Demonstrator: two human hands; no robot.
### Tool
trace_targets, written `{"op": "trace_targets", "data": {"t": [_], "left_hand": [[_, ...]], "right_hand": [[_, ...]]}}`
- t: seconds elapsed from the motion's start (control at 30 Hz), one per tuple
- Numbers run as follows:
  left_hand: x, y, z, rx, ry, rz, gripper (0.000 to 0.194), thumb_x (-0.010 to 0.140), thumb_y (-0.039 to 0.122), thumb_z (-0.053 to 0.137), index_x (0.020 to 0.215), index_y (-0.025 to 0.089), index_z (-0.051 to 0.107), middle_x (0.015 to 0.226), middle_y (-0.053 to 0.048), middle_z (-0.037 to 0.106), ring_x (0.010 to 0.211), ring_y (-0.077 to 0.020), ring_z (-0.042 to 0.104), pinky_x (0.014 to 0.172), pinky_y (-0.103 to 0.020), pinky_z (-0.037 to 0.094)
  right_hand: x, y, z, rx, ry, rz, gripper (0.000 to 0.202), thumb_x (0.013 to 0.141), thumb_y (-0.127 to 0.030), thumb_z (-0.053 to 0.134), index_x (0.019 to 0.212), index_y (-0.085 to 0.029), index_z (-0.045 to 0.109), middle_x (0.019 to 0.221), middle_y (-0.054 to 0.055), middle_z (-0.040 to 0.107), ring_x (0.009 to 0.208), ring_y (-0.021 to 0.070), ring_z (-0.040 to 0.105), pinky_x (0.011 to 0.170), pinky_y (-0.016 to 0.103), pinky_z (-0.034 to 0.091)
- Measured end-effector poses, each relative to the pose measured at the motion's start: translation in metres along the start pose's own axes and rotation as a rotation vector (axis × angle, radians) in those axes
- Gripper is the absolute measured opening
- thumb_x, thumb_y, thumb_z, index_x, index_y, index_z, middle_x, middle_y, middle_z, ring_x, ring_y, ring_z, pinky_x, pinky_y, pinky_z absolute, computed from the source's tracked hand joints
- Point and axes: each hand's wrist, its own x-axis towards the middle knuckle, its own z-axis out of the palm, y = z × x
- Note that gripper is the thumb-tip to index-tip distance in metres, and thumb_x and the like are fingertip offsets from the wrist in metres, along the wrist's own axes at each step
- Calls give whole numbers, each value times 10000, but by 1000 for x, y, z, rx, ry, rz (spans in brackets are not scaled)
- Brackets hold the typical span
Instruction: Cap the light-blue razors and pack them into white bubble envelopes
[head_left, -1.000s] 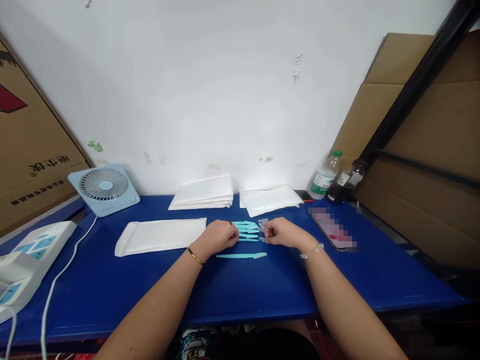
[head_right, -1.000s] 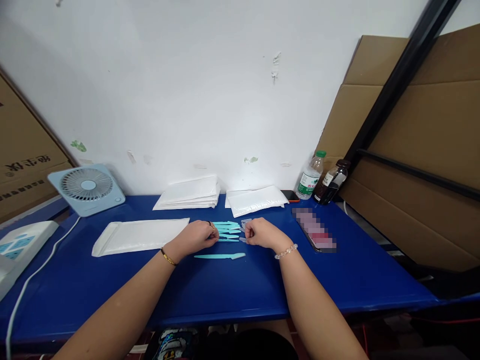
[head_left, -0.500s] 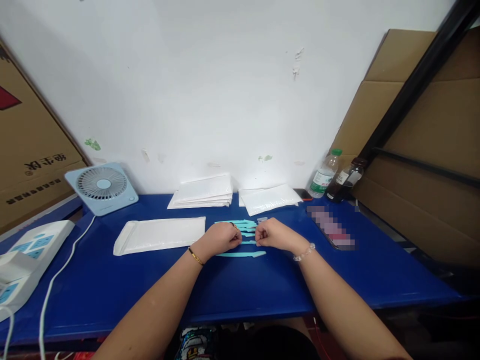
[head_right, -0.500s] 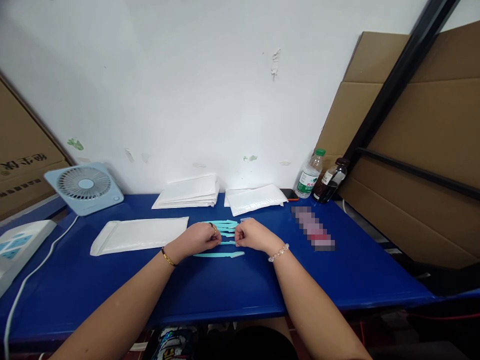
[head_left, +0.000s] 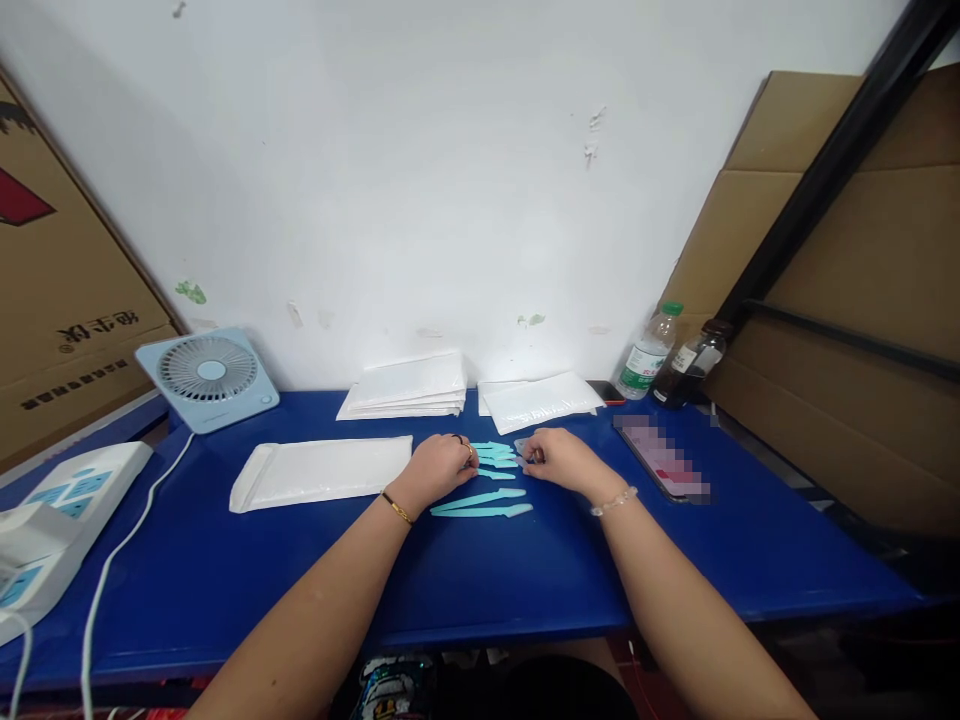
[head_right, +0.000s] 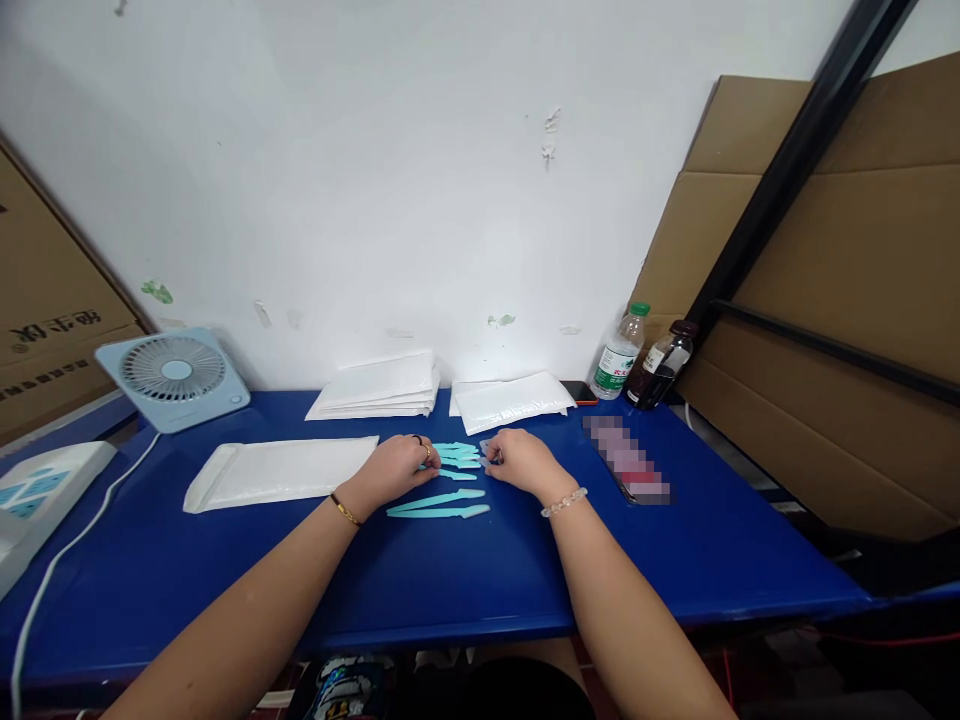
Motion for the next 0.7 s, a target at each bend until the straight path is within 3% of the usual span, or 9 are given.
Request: {"op": "trace_targets", "data": {"t": [0.2,0.4,0.7], "left_hand": [[-2,3,-2,14,-4,32,214,847,233,482,751,171,663,763,-50,663,708,-162,602,641,-253,391],[-3,4,-4,-3,-18,38,214,838,224,479,731,173,657,739,-42,668,679,-156,599,602,-244,372],[-2,3,0,-41,-20,48,208,841,246,491,751,179,666,755,-41,673,694,-158,608,608,-243,384]], "right_hand": [[1,1,1,-126,-7,42,83,685,-164,615,700,-193,691,781,43,682,663,152,574,541,223,321],[-4,4,-2,32,-121,-27,125,630,-110,598,681,-173,694,683,19,679,602,133,571,539,210,342],[-4,-6,0,81,-130,-99,120,620,-93,589,643,-170,679,665,14,672,585,128,557,524,206,340]]}}
